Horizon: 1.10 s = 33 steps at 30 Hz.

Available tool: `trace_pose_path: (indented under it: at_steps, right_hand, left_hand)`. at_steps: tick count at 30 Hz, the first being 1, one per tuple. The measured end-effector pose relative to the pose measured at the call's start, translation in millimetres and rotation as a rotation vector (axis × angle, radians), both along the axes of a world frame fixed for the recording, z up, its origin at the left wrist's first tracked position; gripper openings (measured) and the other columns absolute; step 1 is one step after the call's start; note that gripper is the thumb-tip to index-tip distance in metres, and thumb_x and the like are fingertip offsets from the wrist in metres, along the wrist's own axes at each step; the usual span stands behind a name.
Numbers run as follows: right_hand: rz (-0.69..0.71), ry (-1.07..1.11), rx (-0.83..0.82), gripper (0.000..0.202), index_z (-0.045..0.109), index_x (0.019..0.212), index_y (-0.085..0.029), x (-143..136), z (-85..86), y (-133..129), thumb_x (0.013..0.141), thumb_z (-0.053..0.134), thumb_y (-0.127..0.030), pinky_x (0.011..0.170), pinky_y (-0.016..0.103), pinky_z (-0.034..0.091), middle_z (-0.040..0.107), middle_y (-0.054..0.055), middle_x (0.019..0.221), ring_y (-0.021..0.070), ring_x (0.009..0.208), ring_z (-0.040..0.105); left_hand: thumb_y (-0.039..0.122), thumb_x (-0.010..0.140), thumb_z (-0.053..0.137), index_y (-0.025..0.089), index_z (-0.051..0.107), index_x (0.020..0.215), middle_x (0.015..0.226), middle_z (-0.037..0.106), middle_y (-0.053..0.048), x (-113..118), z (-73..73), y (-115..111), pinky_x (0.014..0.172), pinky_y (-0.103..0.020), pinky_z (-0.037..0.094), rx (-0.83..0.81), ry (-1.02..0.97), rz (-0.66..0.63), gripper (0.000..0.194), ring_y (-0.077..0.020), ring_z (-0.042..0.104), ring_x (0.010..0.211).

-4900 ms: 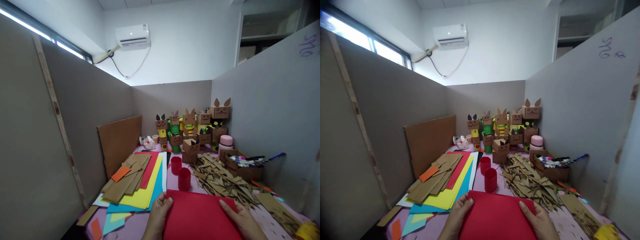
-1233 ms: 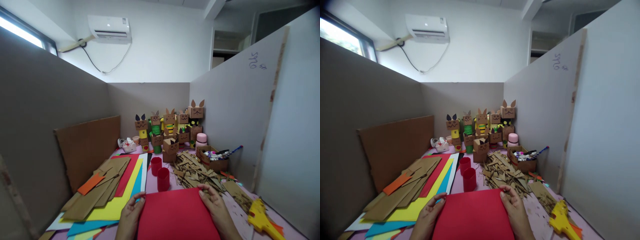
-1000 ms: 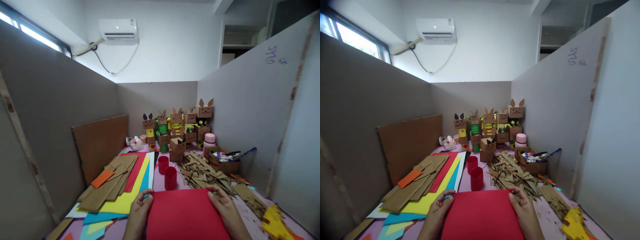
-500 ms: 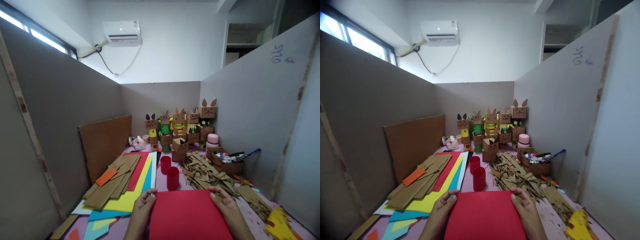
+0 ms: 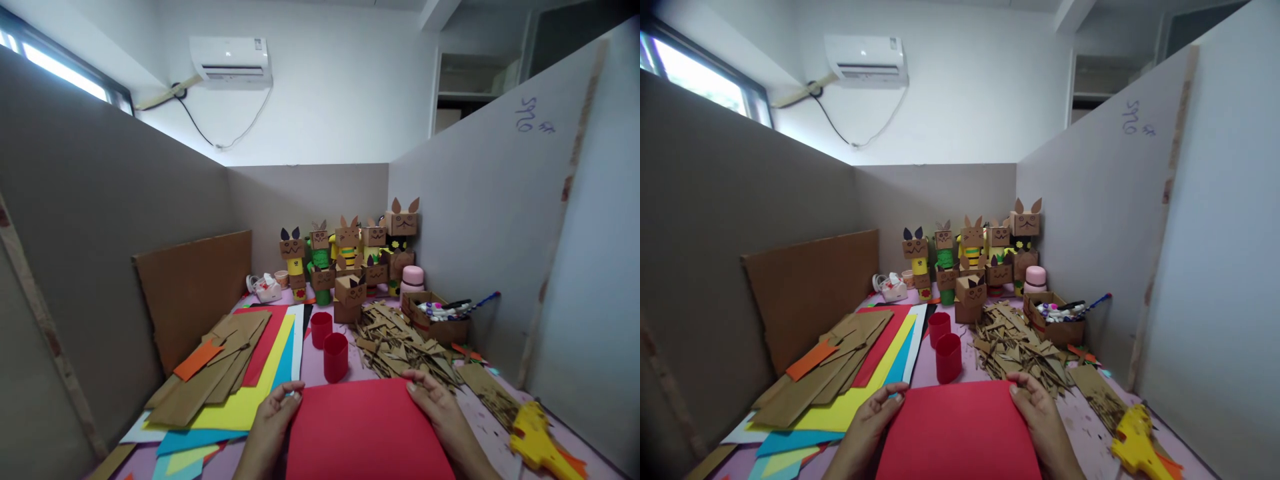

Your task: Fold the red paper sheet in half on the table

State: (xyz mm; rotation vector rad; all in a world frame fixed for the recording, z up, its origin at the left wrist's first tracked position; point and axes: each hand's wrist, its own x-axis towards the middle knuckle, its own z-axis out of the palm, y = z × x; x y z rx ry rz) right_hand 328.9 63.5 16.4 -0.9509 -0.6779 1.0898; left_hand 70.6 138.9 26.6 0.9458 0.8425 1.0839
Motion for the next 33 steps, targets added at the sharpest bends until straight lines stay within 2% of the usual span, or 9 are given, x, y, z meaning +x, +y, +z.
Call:
trace_pose_path:
  at_steps: [6, 13, 17, 26, 33]
  right_hand:
    - [0.041, -0.033, 0.035, 0.036, 0.056, 0.093, -0.022, -0.5, 1.7, -2.0, 0.066, 0.073, -0.040, 0.049, 0.020, 0.039, 0.061, -0.007, 0.053, 0.0096, 0.046, 0.053]
    - [0.083, 0.008, 0.041, 0.031, 0.055, 0.089, -0.022, -0.3, 1.7, -1.3, 0.069, 0.072, -0.038, 0.048, 0.019, 0.037, 0.061, -0.006, 0.056, 0.0087, 0.047, 0.054]
    - [0.080, 0.019, 0.037, 0.032, 0.055, 0.088, -0.021, -0.6, 2.6, -0.9, 0.066, 0.073, -0.037, 0.048, 0.019, 0.037, 0.061, -0.007, 0.055, 0.0092, 0.046, 0.054]
    - [0.041, 0.046, -0.008, 0.037, 0.058, 0.085, -0.021, -3.3, 7.6, -2.8, 0.058, 0.077, -0.039, 0.045, 0.020, 0.035, 0.060, -0.006, 0.051, 0.0117, 0.044, 0.053]
    - [0.028, 0.059, -0.005, 0.039, 0.058, 0.085, -0.021, -2.6, 3.5, 0.1, 0.057, 0.077, -0.040, 0.044, 0.018, 0.034, 0.060, -0.006, 0.050, 0.0091, 0.042, 0.049]
  left_hand:
    - [0.035, 0.055, 0.079, 0.017, 0.060, 0.085, 0.058, 0.068, -0.001, -1.8, 3.1, -0.8, 0.051, -0.023, 0.041, 0.003, 0.025, -0.010, 0.040, -0.0132, 0.058, 0.049]
    - [0.037, 0.056, 0.078, 0.016, 0.060, 0.087, 0.059, 0.068, -0.001, -2.4, 3.4, 0.5, 0.052, -0.023, 0.041, 0.009, 0.038, -0.013, 0.042, -0.0139, 0.059, 0.050]
    - [0.034, 0.053, 0.080, 0.015, 0.060, 0.083, 0.058, 0.067, -0.001, -3.5, 4.8, -0.6, 0.050, -0.022, 0.040, 0.011, 0.038, -0.019, 0.041, -0.0131, 0.058, 0.048]
    - [0.030, 0.056, 0.079, 0.016, 0.060, 0.081, 0.055, 0.065, 0.000, -3.0, 6.7, -3.9, 0.048, -0.022, 0.039, -0.009, 0.012, -0.029, 0.035, -0.0124, 0.056, 0.047]
    - [0.029, 0.057, 0.078, 0.017, 0.059, 0.081, 0.051, 0.062, 0.002, -2.3, 5.7, -3.5, 0.045, -0.020, 0.035, -0.020, -0.007, -0.026, 0.032, -0.0113, 0.054, 0.043]
